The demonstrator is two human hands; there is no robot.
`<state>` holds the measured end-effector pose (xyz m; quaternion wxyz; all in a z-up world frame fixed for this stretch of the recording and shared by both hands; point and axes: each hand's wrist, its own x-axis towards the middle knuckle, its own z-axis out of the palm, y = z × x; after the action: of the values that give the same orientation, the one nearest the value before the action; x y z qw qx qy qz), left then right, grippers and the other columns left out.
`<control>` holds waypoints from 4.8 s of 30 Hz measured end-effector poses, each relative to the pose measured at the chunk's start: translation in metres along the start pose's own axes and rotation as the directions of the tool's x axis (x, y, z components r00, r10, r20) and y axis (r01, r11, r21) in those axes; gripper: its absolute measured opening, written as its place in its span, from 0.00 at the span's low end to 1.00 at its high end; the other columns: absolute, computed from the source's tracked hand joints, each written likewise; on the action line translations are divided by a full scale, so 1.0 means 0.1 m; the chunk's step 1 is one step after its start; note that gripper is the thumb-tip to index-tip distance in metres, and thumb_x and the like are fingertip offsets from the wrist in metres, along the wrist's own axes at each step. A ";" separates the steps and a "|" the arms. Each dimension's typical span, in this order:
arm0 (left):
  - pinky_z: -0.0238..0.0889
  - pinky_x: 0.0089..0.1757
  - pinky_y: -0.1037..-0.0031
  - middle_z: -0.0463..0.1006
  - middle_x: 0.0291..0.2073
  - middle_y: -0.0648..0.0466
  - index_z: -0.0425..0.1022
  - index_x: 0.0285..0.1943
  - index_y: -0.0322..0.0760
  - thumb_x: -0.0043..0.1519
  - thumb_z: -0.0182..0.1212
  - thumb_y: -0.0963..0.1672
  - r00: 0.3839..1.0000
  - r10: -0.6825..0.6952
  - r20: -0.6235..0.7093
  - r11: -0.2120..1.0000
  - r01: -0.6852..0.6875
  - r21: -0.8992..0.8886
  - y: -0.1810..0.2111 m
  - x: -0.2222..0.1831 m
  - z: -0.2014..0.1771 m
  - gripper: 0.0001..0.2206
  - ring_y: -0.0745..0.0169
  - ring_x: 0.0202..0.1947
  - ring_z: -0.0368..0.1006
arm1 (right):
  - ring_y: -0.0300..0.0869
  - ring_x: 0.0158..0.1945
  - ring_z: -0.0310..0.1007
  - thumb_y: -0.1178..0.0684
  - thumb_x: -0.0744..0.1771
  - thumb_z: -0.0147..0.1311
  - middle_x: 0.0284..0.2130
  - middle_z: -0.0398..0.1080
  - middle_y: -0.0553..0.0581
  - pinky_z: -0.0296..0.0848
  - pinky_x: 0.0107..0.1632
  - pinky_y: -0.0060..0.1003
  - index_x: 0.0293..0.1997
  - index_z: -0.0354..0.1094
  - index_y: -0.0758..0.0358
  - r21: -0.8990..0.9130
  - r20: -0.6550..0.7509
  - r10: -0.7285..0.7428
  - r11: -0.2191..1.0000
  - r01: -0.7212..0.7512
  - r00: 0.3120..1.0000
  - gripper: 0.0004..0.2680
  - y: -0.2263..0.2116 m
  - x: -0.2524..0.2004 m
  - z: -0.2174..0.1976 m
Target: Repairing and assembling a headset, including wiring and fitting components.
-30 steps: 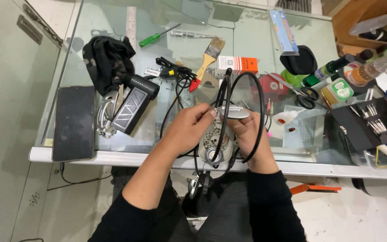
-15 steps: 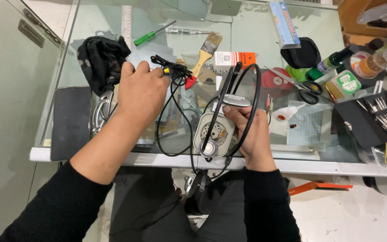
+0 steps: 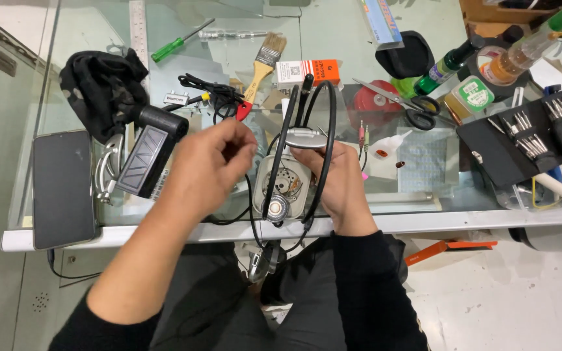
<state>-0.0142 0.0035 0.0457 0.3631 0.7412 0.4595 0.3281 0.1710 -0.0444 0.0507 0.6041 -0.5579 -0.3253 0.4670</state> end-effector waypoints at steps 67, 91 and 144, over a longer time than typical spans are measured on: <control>0.76 0.39 0.70 0.79 0.29 0.49 0.82 0.38 0.37 0.58 0.67 0.40 0.925 -0.375 -0.055 0.881 0.338 -0.330 0.21 0.03 0.33 0.03 0.65 0.35 0.76 | 0.31 0.22 0.64 0.59 0.64 0.66 0.16 0.67 0.49 0.66 0.23 0.24 0.33 0.78 0.66 -0.068 0.117 -0.101 0.992 0.110 0.988 0.03 0.11 0.02 -0.07; 0.56 0.34 0.61 0.78 0.45 0.52 0.76 0.54 0.43 0.60 0.53 0.43 0.640 -0.280 0.716 0.122 -0.716 0.688 1.49 0.17 2.09 0.14 0.47 0.41 0.72 | 0.35 0.29 0.62 0.45 0.67 0.57 0.25 0.70 0.43 0.60 0.39 0.30 0.41 0.76 0.56 -0.315 0.175 0.148 0.945 -0.087 0.973 0.08 0.08 0.03 -0.30; 0.57 0.29 0.69 0.71 0.19 0.58 0.84 0.36 0.38 0.65 0.63 0.43 0.950 0.087 -0.300 0.929 0.032 0.369 0.49 -0.59 0.17 0.07 0.63 0.25 0.65 | 0.33 0.29 0.63 0.62 0.67 0.56 0.25 0.68 0.47 0.64 0.35 0.28 0.34 0.71 0.59 -0.171 0.103 -0.026 0.984 0.044 0.994 0.04 0.21 0.04 -0.24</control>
<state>0.0000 -0.0707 0.0691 0.1354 0.7416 0.5538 0.3535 0.1906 -0.0505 0.0251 0.5442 -0.5783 -0.4045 0.4536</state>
